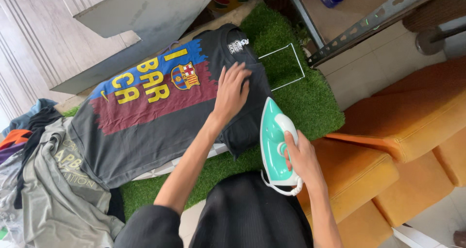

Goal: The person irons a gray t-shirt on an ironing board, then hangs it on a nearby rack. They then pick up a black t-shirt, place it on the ironing board, and iron it.

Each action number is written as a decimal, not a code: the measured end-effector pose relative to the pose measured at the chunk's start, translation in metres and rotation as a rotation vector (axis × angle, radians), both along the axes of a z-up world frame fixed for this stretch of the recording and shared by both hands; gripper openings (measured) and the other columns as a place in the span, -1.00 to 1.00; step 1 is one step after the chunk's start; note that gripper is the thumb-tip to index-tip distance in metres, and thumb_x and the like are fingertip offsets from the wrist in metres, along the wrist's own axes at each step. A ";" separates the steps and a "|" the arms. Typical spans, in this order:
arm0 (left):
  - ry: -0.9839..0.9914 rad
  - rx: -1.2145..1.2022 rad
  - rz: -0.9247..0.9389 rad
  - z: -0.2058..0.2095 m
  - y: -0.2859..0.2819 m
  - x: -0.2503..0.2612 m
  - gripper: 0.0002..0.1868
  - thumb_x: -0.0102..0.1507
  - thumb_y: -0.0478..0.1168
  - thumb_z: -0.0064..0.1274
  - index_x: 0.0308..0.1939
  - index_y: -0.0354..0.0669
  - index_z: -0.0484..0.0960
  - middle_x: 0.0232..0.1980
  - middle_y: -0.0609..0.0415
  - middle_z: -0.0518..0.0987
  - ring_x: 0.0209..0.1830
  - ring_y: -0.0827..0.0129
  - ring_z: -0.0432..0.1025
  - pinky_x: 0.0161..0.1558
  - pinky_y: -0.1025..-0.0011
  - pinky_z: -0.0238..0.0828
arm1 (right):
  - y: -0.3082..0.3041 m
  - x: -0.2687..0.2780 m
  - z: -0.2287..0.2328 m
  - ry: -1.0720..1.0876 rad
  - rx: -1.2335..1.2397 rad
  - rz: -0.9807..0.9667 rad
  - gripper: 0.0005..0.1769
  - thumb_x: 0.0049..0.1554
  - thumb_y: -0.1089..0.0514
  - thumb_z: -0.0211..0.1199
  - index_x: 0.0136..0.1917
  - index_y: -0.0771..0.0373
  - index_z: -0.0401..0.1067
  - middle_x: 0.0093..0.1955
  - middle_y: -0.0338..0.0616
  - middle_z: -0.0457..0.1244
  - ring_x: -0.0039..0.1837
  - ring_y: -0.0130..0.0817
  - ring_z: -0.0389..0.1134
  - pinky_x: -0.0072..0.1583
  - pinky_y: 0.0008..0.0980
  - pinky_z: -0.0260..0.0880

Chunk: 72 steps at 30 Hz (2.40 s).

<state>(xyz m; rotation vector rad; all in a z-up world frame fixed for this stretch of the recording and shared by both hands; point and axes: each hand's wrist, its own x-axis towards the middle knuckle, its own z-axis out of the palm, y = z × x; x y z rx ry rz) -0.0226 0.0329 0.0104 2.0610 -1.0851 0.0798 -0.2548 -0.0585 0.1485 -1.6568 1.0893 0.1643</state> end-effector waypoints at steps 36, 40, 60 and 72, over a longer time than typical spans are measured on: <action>0.010 0.367 0.221 0.024 0.128 -0.122 -0.14 0.14 0.14 0.13 0.52 0.12 0.29 0.64 -0.10 0.09 0.65 0.09 -0.06 0.54 -0.08 -0.27 | -0.036 0.053 -0.002 0.068 -0.181 0.463 -0.54 0.30 -0.19 -0.02 0.00 0.29 0.29 -0.37 -0.10 0.28 -0.44 -0.37 0.27 -0.35 -0.28 0.33; 0.024 0.337 0.250 0.023 0.126 -0.124 -0.20 0.16 0.11 0.12 0.50 0.15 0.34 0.64 -0.04 0.12 0.65 0.13 -0.04 0.55 -0.06 -0.27 | -0.053 0.108 -0.001 -0.038 -0.264 0.555 -0.51 0.32 -0.22 -0.03 0.05 0.30 0.26 -0.30 -0.03 0.31 -0.37 -0.28 0.36 -0.32 -0.25 0.38; 0.001 0.273 0.806 -0.012 0.072 -0.167 -0.36 0.43 -0.01 -0.07 0.55 -0.14 0.24 0.66 -0.09 0.08 0.69 0.13 -0.09 0.59 0.03 -0.29 | -0.074 0.061 0.012 -0.206 -0.374 1.100 -0.51 0.23 -0.25 0.03 0.15 0.16 0.38 -0.20 0.26 0.39 -0.05 0.27 0.44 -0.04 0.04 0.41; 0.074 -0.143 1.251 -0.027 0.033 -0.209 -0.39 0.36 -0.10 0.16 0.39 -0.26 0.31 0.44 -0.24 0.21 0.48 -0.10 0.09 0.49 0.09 -0.01 | -0.077 0.148 0.003 -0.138 -0.436 1.064 -0.45 0.31 -0.30 -0.02 0.09 0.26 0.32 -0.13 0.29 0.38 -0.12 0.20 0.48 -0.04 0.04 0.41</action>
